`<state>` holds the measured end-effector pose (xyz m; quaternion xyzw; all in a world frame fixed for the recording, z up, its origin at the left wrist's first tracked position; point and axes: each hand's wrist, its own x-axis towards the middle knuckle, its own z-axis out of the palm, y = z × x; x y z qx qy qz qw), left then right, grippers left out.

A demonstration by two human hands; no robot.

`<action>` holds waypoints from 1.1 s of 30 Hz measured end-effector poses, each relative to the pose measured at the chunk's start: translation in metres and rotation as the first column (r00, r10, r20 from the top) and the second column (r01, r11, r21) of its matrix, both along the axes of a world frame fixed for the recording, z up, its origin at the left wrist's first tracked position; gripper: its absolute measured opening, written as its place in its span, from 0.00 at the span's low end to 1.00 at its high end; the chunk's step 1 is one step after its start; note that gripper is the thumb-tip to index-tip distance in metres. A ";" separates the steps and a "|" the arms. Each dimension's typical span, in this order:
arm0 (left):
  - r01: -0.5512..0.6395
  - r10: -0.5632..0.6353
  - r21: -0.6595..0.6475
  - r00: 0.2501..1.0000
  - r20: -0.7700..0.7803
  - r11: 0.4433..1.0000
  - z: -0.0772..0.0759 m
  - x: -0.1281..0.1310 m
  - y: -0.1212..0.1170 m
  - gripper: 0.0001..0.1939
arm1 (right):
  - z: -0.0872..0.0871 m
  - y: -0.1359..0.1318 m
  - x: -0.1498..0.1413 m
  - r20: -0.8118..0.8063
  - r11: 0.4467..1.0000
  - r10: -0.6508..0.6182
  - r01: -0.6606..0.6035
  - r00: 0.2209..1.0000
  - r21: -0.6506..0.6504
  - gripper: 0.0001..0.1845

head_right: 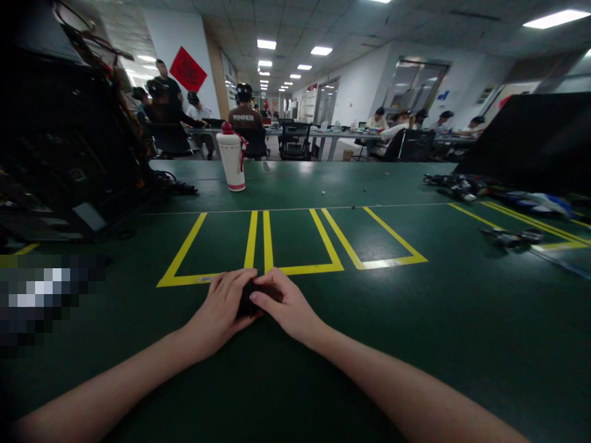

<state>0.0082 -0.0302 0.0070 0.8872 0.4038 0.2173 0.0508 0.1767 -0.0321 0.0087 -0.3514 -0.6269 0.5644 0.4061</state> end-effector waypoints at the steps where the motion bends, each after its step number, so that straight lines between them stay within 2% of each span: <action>1: -0.001 0.001 0.006 1.000 0.004 1.000 -0.001 0.000 0.000 0.32 | 0.001 0.000 0.000 0.011 1.000 0.004 -0.004 1.000 -0.009 0.10; 6: 0.010 -0.010 0.010 1.000 -0.002 1.000 -0.002 0.000 0.000 0.31 | 0.002 0.001 0.004 0.027 0.998 0.038 -0.037 0.999 -0.043 0.13; 10: 0.003 -0.003 0.005 1.000 -0.006 1.000 0.000 0.000 -0.002 0.32 | -0.001 -0.001 0.005 -0.012 0.996 0.082 -0.081 0.997 0.046 0.15; 13: 0.006 -0.006 -0.001 1.000 -0.006 1.000 0.000 0.000 -0.003 0.32 | -0.002 -0.003 0.005 0.003 0.994 0.063 -0.063 0.998 0.088 0.15; 18: 0.008 -0.008 0.032 1.000 0.008 0.999 0.000 -0.001 -0.004 0.32 | 0.000 -0.004 0.003 0.042 0.998 0.006 -0.009 0.999 0.064 0.08; 26: 0.003 -0.002 0.017 1.000 -0.013 1.000 0.005 0.001 -0.006 0.31 | 0.001 -0.004 0.004 0.091 0.999 -0.019 0.016 0.996 0.038 0.13; 29: 0.005 -0.005 0.027 1.000 -0.008 1.000 0.002 0.001 -0.005 0.31 | 0.000 -0.005 0.004 0.086 0.997 0.004 -0.011 0.996 0.082 0.12; 33: -0.008 0.008 0.041 1.000 0.002 0.999 -0.002 0.002 -0.003 0.32 | -0.002 -0.007 0.003 0.096 0.988 -0.035 0.020 0.995 0.151 0.14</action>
